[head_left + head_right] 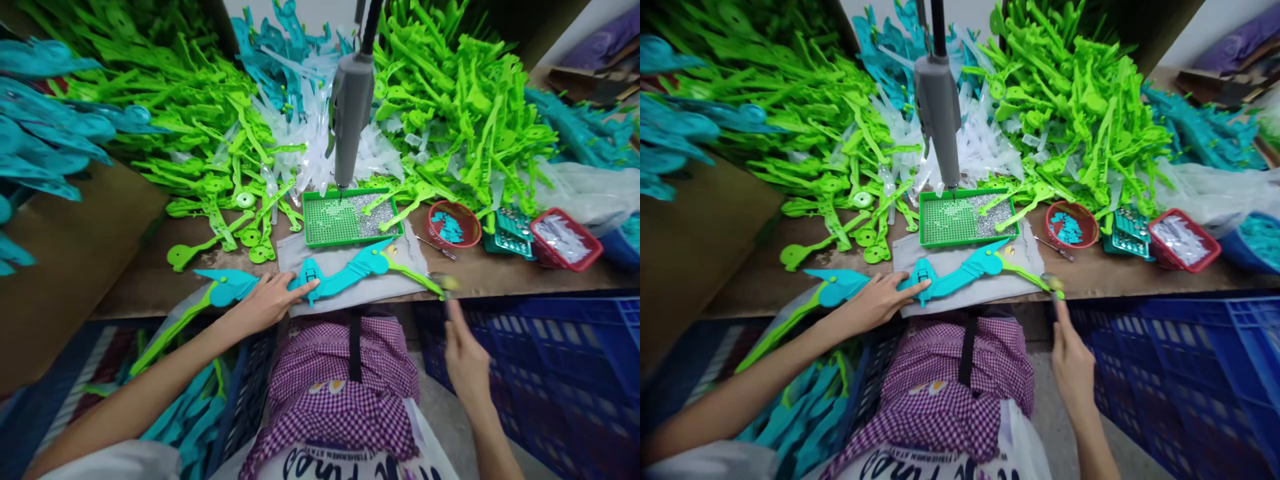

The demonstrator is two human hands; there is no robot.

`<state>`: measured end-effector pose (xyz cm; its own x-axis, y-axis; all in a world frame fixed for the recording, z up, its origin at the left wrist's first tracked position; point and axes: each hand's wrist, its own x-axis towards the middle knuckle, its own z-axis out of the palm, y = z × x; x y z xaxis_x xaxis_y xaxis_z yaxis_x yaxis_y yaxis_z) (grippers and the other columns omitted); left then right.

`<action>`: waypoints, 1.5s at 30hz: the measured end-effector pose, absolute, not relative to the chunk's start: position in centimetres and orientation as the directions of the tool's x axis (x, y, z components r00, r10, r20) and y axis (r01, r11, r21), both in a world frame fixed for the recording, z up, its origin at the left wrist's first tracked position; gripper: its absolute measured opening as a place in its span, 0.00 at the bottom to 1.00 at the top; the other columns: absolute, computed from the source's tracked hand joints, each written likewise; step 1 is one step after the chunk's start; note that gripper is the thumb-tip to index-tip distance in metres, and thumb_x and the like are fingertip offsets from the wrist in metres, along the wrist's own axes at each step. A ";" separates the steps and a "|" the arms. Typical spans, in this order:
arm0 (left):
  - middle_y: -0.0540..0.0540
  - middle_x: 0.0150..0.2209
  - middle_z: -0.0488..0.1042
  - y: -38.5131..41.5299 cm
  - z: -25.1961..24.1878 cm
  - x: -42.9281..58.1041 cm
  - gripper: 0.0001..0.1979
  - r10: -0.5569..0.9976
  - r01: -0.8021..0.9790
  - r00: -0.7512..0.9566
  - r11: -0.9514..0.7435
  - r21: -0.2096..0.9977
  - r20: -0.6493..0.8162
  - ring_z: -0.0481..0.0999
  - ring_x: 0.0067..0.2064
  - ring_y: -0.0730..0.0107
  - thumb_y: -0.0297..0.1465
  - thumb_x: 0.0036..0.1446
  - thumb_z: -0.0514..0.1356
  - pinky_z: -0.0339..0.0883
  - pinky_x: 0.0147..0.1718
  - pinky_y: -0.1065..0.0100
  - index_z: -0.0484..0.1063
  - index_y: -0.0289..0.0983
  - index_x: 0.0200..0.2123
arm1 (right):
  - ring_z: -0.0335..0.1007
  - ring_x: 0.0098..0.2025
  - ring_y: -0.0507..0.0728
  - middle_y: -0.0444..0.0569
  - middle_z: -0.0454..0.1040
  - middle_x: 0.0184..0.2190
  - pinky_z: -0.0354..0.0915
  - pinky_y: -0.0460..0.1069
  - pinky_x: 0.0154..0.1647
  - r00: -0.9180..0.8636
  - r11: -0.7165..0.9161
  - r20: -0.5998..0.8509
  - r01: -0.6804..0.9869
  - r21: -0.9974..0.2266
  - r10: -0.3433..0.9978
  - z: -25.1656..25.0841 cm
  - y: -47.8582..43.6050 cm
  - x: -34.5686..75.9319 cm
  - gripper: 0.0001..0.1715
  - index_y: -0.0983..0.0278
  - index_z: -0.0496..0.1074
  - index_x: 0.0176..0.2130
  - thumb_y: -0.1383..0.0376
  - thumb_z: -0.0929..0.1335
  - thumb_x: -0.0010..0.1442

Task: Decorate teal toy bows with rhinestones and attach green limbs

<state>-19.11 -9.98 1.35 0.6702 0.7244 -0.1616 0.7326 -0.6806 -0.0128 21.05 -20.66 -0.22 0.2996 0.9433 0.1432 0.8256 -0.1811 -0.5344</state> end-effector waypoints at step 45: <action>0.51 0.27 0.72 -21.3 -6.2 -27.7 0.17 0.627 0.101 -0.772 0.285 0.953 -0.106 0.70 0.30 0.71 0.45 0.50 0.64 0.62 0.31 0.72 0.71 0.36 0.29 | 0.67 0.26 0.52 0.48 0.72 0.30 0.63 0.46 0.28 -0.790 0.742 0.067 0.538 -0.400 0.609 0.8 -13.3 -5.1 0.30 0.54 0.51 0.67 0.65 0.56 0.68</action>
<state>-27.72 -21.33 -6.25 -0.7716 0.6271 -0.1062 0.1006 0.2852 0.9532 -5.11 -13.30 0.79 -0.7901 0.6093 0.0672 0.5383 0.7420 -0.3996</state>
